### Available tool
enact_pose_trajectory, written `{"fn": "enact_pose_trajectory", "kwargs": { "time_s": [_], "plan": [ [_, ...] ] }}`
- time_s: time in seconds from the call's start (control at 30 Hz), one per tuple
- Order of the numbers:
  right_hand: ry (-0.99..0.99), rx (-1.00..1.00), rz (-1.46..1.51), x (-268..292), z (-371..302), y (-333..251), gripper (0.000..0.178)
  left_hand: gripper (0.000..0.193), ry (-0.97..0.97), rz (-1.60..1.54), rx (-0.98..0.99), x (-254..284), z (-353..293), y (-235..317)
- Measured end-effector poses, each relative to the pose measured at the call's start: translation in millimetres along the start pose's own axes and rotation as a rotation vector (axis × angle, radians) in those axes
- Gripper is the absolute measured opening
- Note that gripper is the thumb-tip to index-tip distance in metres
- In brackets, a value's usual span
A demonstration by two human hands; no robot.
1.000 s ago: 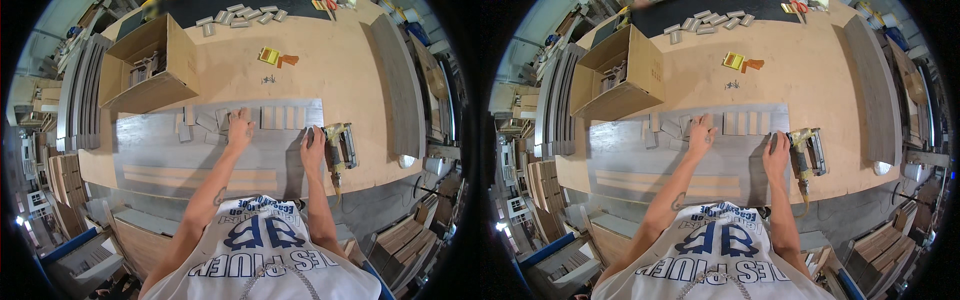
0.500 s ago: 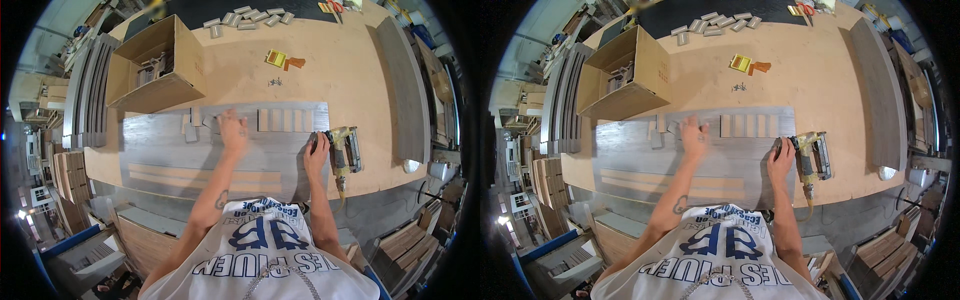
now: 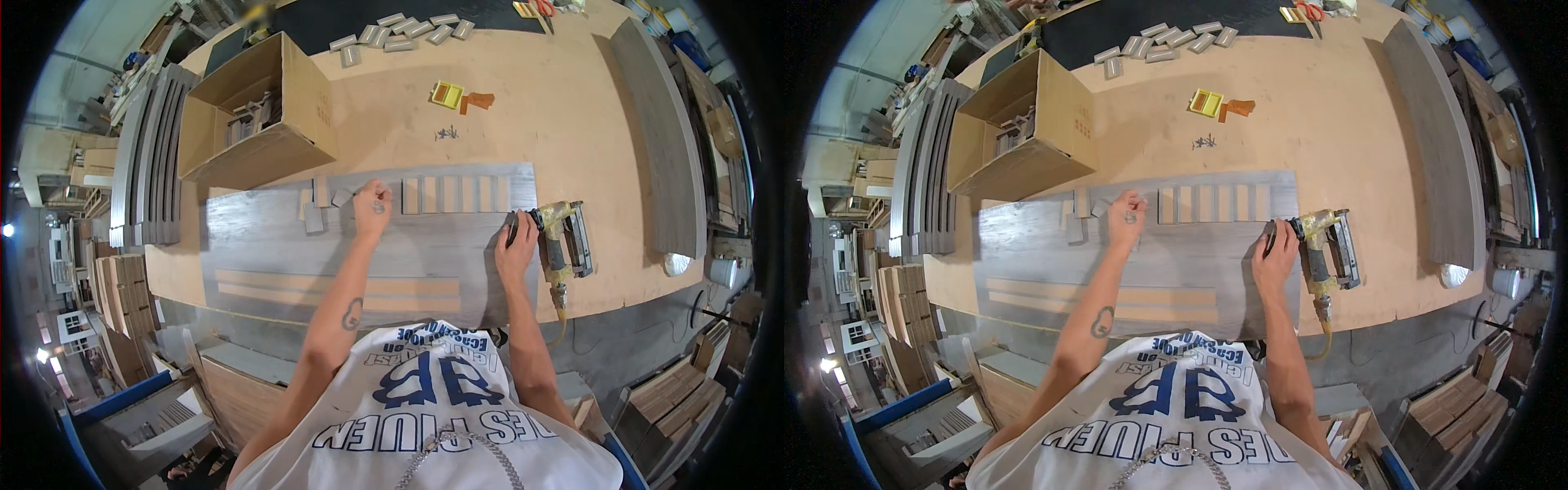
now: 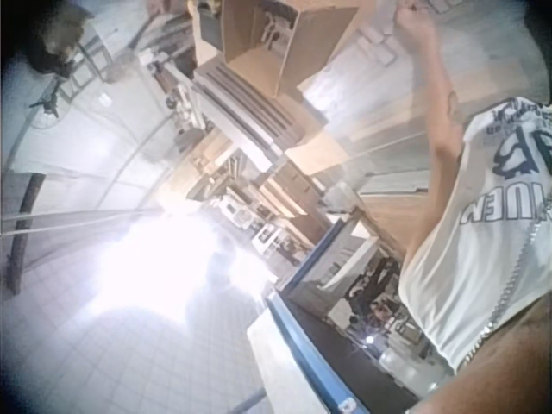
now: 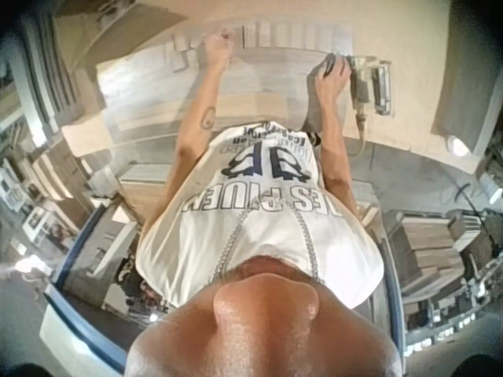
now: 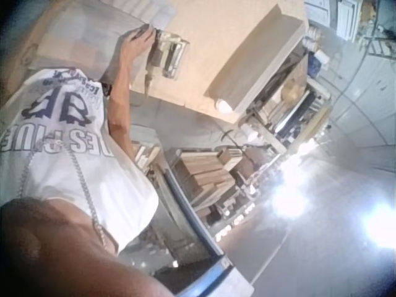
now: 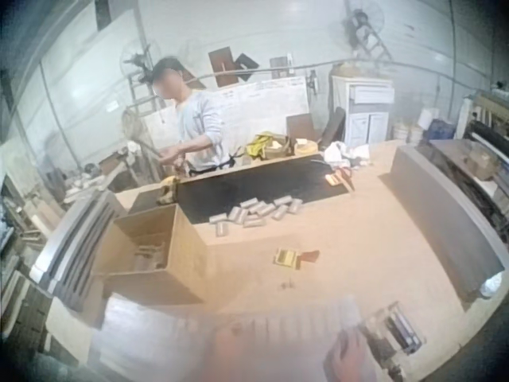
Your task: Assembling wooden panels and strips using a pneumatic nail gun in a furniture workshop.
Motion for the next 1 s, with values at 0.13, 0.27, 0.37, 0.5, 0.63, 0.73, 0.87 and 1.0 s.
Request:
{"fn": "enact_pose_trajectory", "kwargs": {
  "time_s": [0.13, 0.27, 0.37, 0.5, 0.63, 0.73, 0.87, 1.0],
  "plan": [
    [0.028, 0.017, 0.000, 1, 0, 0, 0.046, 0.048, -0.037, 0.208, -0.188, -7, -11, 37],
    [0.046, 0.045, -0.006, 2, 0, 0, 0.046, 0.059, -0.222, 0.165, -0.238, -33, -21, 43],
    [0.022, 0.002, 0.025, 0, -1, -3, 0.045, 0.062, 0.003, 0.138, -0.323, -15, -21, 23],
    [0.031, -0.003, 0.013, -1, -1, 4, 0.045, 0.065, 0.156, 0.576, -0.344, 30, -12, 2],
    [0.033, 0.019, 0.013, 2, 0, 1, 0.045, 0.063, 0.242, 0.643, 0.101, 62, -5, -27],
    [0.025, 0.014, 0.000, 4, 0, 3, 0.046, 0.052, 0.195, 0.644, 0.018, 48, 9, -39],
    [0.011, -0.010, 0.018, 0, 0, 3, 0.046, 0.025, 0.286, 0.090, -0.217, 58, 11, -30],
    [0.018, -0.005, 0.020, 1, -1, 5, 0.046, 0.012, 0.084, -0.192, 0.257, 35, 7, -67]
  ]
}}
Point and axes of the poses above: each hand's wrist, its own z-axis towards the middle knuckle, its own x-axis out of the back of the hand, y = z × x, the point moved 9 cm from there along z, towards the middle knuckle, and after that the axes turned 11 degrees about y, right-handed, at the moved point
